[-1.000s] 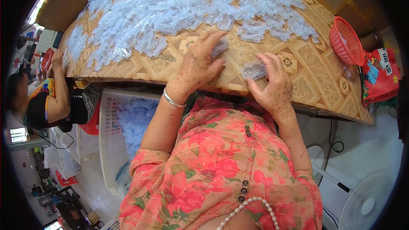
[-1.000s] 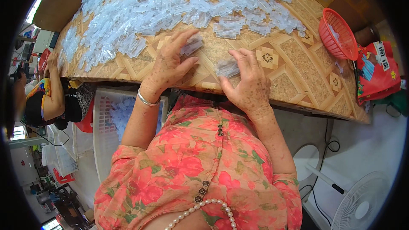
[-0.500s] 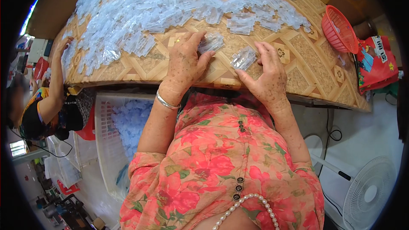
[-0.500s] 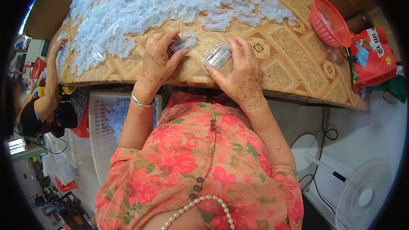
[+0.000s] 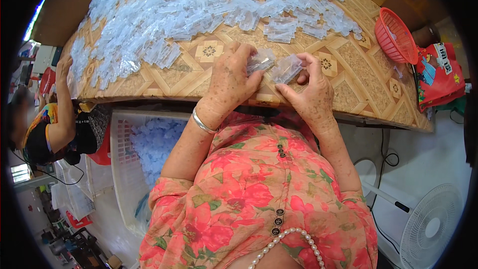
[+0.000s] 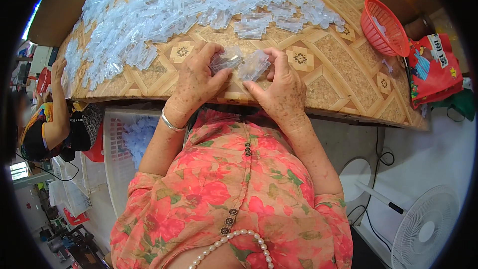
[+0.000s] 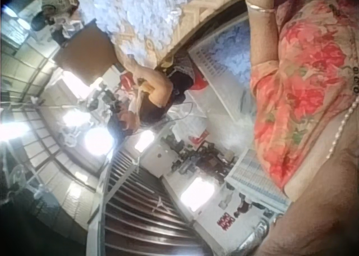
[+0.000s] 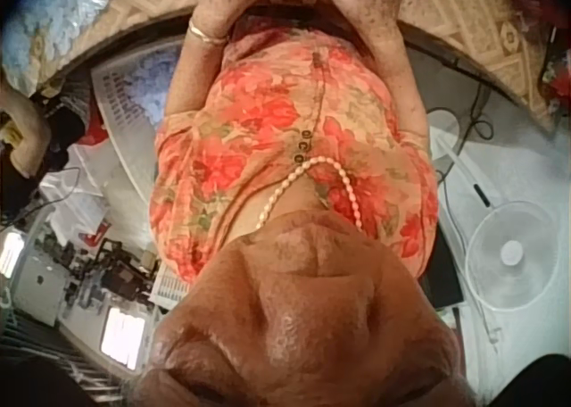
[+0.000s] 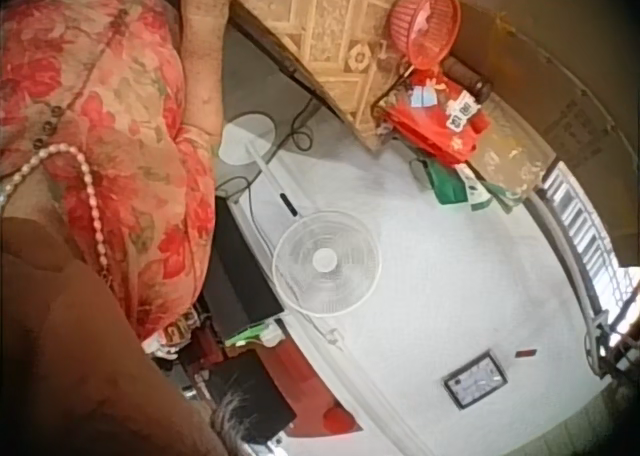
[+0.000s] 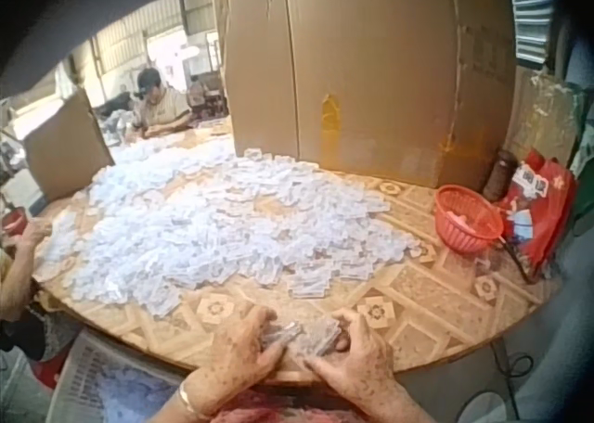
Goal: The person sits at a table and repeatedly picks up small, clear plastic components. They manipulate the parts by hand, snapping them together to form small assemblies, and then place the finished units back onto the table. The process is repetitive, focusing on the manual assembly of identical items.
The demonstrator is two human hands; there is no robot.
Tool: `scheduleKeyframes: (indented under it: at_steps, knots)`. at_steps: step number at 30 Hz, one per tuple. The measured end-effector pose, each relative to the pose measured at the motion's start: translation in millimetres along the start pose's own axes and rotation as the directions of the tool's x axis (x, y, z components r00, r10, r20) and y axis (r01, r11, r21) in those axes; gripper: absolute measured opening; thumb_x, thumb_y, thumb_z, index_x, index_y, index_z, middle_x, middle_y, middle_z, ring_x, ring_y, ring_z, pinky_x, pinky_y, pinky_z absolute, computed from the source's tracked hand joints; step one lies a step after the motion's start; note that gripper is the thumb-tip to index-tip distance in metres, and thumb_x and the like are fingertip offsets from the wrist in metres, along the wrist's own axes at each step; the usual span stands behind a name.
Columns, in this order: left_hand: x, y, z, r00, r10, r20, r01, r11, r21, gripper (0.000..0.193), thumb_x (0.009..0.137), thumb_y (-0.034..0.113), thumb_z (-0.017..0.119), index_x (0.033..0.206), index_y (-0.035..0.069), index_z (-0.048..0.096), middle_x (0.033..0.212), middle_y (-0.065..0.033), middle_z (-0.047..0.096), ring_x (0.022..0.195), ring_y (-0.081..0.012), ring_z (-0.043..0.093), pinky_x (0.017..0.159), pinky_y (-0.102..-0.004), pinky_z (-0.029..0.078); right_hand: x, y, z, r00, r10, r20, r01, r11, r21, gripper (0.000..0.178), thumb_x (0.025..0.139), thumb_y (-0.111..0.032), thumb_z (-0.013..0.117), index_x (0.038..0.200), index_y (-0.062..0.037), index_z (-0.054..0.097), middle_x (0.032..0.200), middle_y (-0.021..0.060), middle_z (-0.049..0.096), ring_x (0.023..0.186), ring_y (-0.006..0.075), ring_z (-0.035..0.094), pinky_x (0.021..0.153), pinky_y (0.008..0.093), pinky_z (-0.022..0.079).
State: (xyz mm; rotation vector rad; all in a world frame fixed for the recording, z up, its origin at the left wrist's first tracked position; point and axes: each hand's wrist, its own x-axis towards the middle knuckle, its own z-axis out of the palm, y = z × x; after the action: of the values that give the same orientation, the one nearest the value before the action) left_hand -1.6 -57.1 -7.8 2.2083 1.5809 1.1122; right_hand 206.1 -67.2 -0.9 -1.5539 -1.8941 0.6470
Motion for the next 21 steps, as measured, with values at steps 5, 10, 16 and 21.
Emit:
scheduleKeyframes:
  at_steps: [5,10,16,21]
  knots:
    - [6.6,13.7,4.1,0.977,-0.195,0.087,0.205,0.97,-0.133,0.037,0.083,0.01,0.076,0.113,0.0,0.057,0.088,-0.0154,0.068,0.082,-0.0252,0.07,0.069,-0.0361,0.056,2.6,19.9,13.2,0.985,-0.022,-0.169,0.072,0.953,0.294,0.073,0.074,-0.011,0.086,0.134,-0.008,0.044,0.108,0.0103,0.067,0.072,0.0164,0.067,0.068,0.0325,0.056]
    - [15.5,39.6,6.5,0.819,-0.376,0.433,0.57,0.621,-0.538,0.038,0.093,0.006,0.069,0.127,0.001,0.052,0.099,-0.0131,0.073,0.09,-0.0135,0.071,0.066,-0.0279,0.059,13.0,21.9,5.6,0.897,-0.114,-0.428,0.239,0.938,0.25,0.066,0.078,0.004,0.079,0.133,-0.0076,0.045,0.119,0.0133,0.065,0.077,0.015,0.07,0.061,0.0273,0.058]
    - [11.3,34.0,26.9,0.874,-0.126,0.47,0.483,0.121,-0.867,0.057,0.1,0.002,0.056,0.153,-0.002,0.034,0.138,-0.0172,0.058,0.106,-0.0182,0.068,0.089,-0.0306,0.059,9.1,29.9,6.5,0.762,-0.533,-0.368,0.534,0.838,-0.111,0.052,0.076,0.009,0.069,0.122,-0.0135,0.06,0.126,0.0132,0.061,0.103,0.0314,0.069,0.074,0.0389,0.06]
    - [13.4,33.0,19.8,0.867,-0.127,0.482,0.457,-0.187,-0.87,0.057,0.105,0.013,0.053,0.155,-0.002,0.032,0.146,-0.016,0.051,0.125,-0.0228,0.059,0.104,-0.0377,0.052,-2.3,18.3,-5.8,0.818,-0.503,-0.278,0.524,0.852,0.002,0.047,0.075,0.002,0.074,0.118,-0.0123,0.063,0.132,0.0148,0.058,0.108,0.0329,0.067,0.077,0.0367,0.06]
